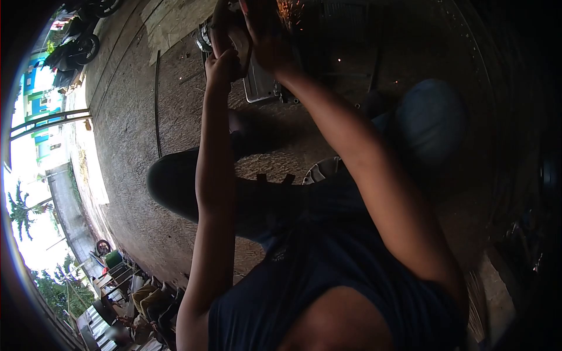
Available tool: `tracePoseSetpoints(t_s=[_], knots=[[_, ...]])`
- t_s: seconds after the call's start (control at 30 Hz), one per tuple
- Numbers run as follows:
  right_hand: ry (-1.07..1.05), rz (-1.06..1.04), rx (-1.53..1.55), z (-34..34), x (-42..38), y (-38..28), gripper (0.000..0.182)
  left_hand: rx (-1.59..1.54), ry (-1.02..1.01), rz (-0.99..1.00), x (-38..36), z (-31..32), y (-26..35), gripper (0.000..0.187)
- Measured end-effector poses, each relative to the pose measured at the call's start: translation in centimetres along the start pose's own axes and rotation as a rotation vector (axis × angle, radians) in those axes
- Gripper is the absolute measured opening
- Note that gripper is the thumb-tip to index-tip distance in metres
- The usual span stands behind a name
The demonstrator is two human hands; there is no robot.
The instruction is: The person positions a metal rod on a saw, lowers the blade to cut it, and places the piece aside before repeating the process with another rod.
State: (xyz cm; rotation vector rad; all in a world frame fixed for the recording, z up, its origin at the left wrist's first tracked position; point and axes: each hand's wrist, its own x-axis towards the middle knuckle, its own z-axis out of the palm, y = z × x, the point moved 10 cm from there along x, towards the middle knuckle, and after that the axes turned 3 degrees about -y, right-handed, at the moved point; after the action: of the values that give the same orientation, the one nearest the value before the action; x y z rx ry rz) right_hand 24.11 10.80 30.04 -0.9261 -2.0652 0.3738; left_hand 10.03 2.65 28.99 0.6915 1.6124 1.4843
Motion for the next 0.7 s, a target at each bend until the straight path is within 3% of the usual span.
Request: tracePoseSetpoints(t_s=[0.13,0.2,0.33,0.43,0.63,0.7], knots=[[-0.162,0.098,-0.075,1.0,-0.4,0.4,0.073,0.015,0.008,-0.008,0.0,-0.1,-0.1,0.015],[0.026,0.008,-0.154,0.4,-0.2,0.2,0.070,0.005,-0.003,0.000,0.1,-0.1,-0.3,0.015],[0.036,0.012,-0.291,-0.9,-0.2,-0.8,0.069,0.020,0.008,0.016,0.1,-0.3,-0.2,0.016],[0.068,-0.026,-0.141,-2.2,-0.2,-1.5,0.071,0.019,0.009,0.021,0.3,-0.4,-0.5,0.016],[-0.052,0.084,-0.115,-2.2,-0.7,-1.0,0.072,0.047,0.031,0.004,0.5,-0.6,-0.9,0.016],[-0.193,0.116,-0.202,-1.4,-0.8,-0.8,0.072,0.035,0.021,0.007,0.5,-0.6,-0.9,0.015]])
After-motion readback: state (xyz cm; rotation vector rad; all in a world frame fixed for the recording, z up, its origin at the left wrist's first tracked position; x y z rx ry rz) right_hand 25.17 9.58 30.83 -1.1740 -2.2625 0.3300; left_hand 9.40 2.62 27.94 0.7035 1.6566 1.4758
